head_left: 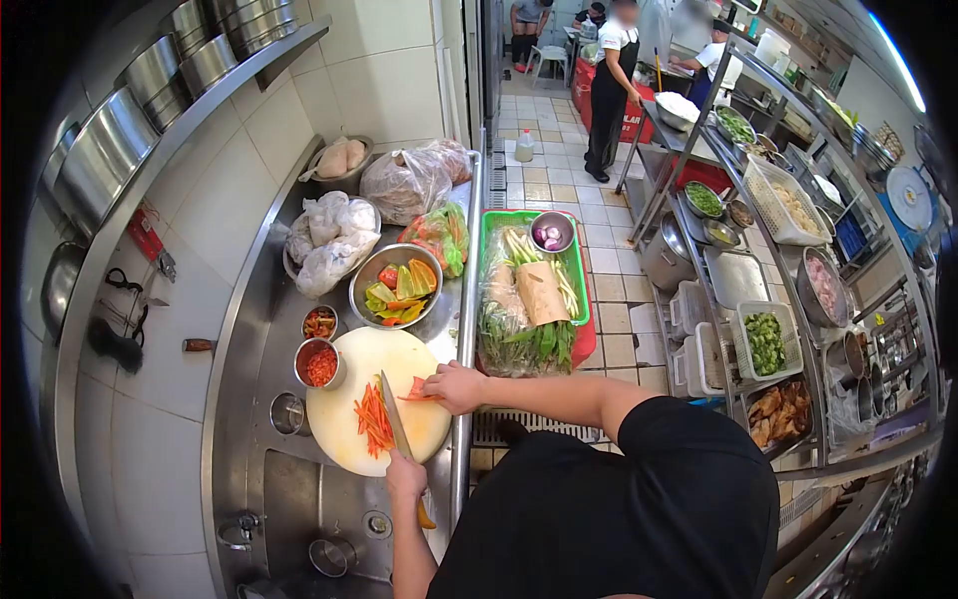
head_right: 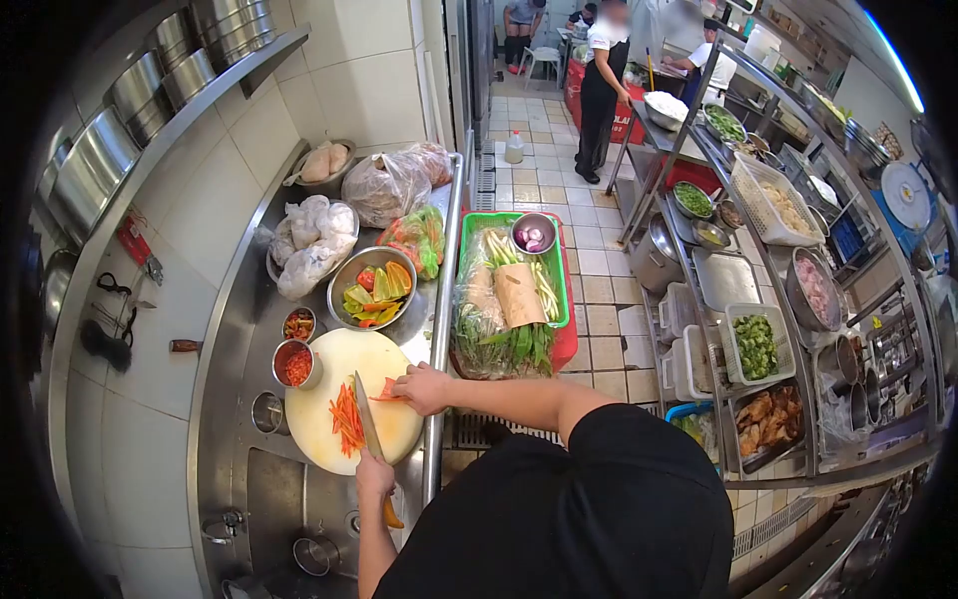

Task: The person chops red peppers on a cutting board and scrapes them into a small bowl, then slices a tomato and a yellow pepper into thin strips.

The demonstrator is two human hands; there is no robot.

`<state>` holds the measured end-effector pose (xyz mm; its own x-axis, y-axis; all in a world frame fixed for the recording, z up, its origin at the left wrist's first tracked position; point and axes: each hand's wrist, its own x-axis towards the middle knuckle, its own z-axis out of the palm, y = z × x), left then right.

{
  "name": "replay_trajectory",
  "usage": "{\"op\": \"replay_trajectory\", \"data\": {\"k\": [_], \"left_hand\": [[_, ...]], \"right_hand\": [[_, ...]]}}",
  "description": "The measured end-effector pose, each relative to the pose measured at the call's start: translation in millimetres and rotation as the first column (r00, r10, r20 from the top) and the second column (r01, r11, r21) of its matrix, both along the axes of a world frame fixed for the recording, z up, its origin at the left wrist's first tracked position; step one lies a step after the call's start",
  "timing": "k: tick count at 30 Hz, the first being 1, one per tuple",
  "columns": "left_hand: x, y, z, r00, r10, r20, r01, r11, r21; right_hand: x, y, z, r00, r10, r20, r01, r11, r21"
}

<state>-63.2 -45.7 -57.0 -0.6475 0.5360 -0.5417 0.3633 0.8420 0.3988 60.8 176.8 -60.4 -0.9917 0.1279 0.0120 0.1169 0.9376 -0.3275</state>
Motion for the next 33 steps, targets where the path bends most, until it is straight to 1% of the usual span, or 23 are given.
{"op": "replay_trajectory", "data": {"k": [2, 3, 4, 5, 6, 8, 9, 10, 11, 12, 13, 16, 18, 19, 21, 22, 23, 25, 26, 28, 29, 31, 33], "left_hand": [[-3, 0, -4, 1.0, -0.021, -0.007, 0.021, 1.0, 0.001], [-4, 1, -5, 0.999, -0.035, -0.015, 0.034, 0.999, -0.004], [-4, 1, -6, 0.999, -0.037, -0.016, 0.037, 0.999, -0.001], [-5, 0, -7, 0.999, -0.045, -0.02, 0.046, 0.999, 0.013], [-5, 0, -7, 0.998, -0.051, -0.022, 0.052, 0.998, 0.03], [-4, 0, -7, 0.998, -0.054, -0.018, 0.054, 0.998, 0.027], [-4, 0, -8, 0.998, -0.062, -0.015, 0.063, 0.998, 0.021], [-4, 0, -9, 0.998, -0.066, -0.011, 0.066, 0.998, 0.017], [-5, 2, -12, 0.996, -0.084, -0.036, 0.085, 0.996, 0.014], [-4, 3, -11, 0.993, -0.1, -0.062, 0.101, 0.995, 0.01], [-5, 3, -10, 0.993, -0.1, -0.063, 0.101, 0.995, 0.006], [-3, 0, -12, 0.995, -0.085, -0.058, 0.086, 0.996, 0.018], [-5, 3, -12, 0.992, -0.104, -0.069, 0.106, 0.994, 0.02], [-6, 5, -7, 0.992, -0.101, -0.073, 0.103, 0.994, 0.024], [-3, 4, 1, 0.995, -0.094, -0.034, 0.094, 0.996, 0.005], [-2, 4, 2, 0.995, -0.089, -0.037, 0.089, 0.996, 0.008], [-2, 5, 2, 0.996, -0.082, -0.028, 0.082, 0.997, 0.003], [-4, 4, -1, 0.997, -0.077, -0.017, 0.077, 0.997, -0.004], [-5, 3, -6, 0.996, -0.081, -0.027, 0.081, 0.997, 0.0], [-6, 4, -6, 0.996, -0.084, -0.035, 0.084, 0.996, 0.006], [-6, 3, -6, 0.996, -0.087, -0.03, 0.087, 0.996, 0.007], [-7, 2, -7, 0.995, -0.092, -0.025, 0.092, 0.996, 0.006], [-7, 2, -12, 0.996, -0.082, -0.027, 0.082, 0.996, 0.015]], "right_hand": [[1, -8, 7, 0.972, -0.213, 0.097, 0.226, 0.96, -0.165], [2, -7, 3, 0.972, -0.217, 0.096, 0.23, 0.96, -0.16], [1, -6, -2, 0.943, -0.324, 0.072, 0.319, 0.823, -0.47], [0, -6, -6, 0.901, -0.426, 0.084, 0.347, 0.589, -0.729], [2, -11, 0, 0.902, -0.425, 0.083, 0.346, 0.593, -0.727], [12, -31, 22, 0.873, -0.48, -0.082, 0.346, 0.73, -0.59], [14, -42, 13, 0.872, -0.483, -0.078, 0.35, 0.727, -0.591], [13, -57, -8, 0.922, -0.348, -0.17, 0.288, 0.909, -0.301], [12, -66, -20, 0.96, -0.186, -0.21, 0.196, 0.98, 0.029], [9, -72, -21, 0.965, -0.217, -0.145, 0.216, 0.976, -0.019], [6, -74, -20, 0.965, -0.217, -0.146, 0.216, 0.976, -0.023], [3, -71, -30, 0.947, -0.257, -0.191, 0.241, 0.965, -0.101], [1, -62, -40, 0.937, -0.242, -0.251, 0.198, 0.962, -0.189], [-2, -57, -45, 0.937, -0.239, -0.255, 0.195, 0.963, -0.186], [-7, -52, -52, 0.905, -0.351, -0.24, 0.286, 0.92, -0.268], [-3, -48, -41, 0.916, -0.356, -0.186, 0.287, 0.903, -0.319], [0, -44, -30, 0.916, -0.353, -0.19, 0.283, 0.905, -0.317], [5, -38, -22, 0.961, -0.218, -0.173, 0.156, 0.936, -0.314], [5, -36, -19, 0.961, -0.219, -0.171, 0.157, 0.936, -0.314], [2, -28, -14, 0.971, -0.224, -0.08, 0.195, 0.941, -0.275], [-1, -24, -12, 0.971, -0.224, -0.079, 0.195, 0.942, -0.275], [-7, -17, -7, 0.954, -0.241, 0.18, 0.263, 0.958, -0.113], [-8, -15, -7, 0.954, -0.232, 0.191, 0.251, 0.964, -0.085]]}}
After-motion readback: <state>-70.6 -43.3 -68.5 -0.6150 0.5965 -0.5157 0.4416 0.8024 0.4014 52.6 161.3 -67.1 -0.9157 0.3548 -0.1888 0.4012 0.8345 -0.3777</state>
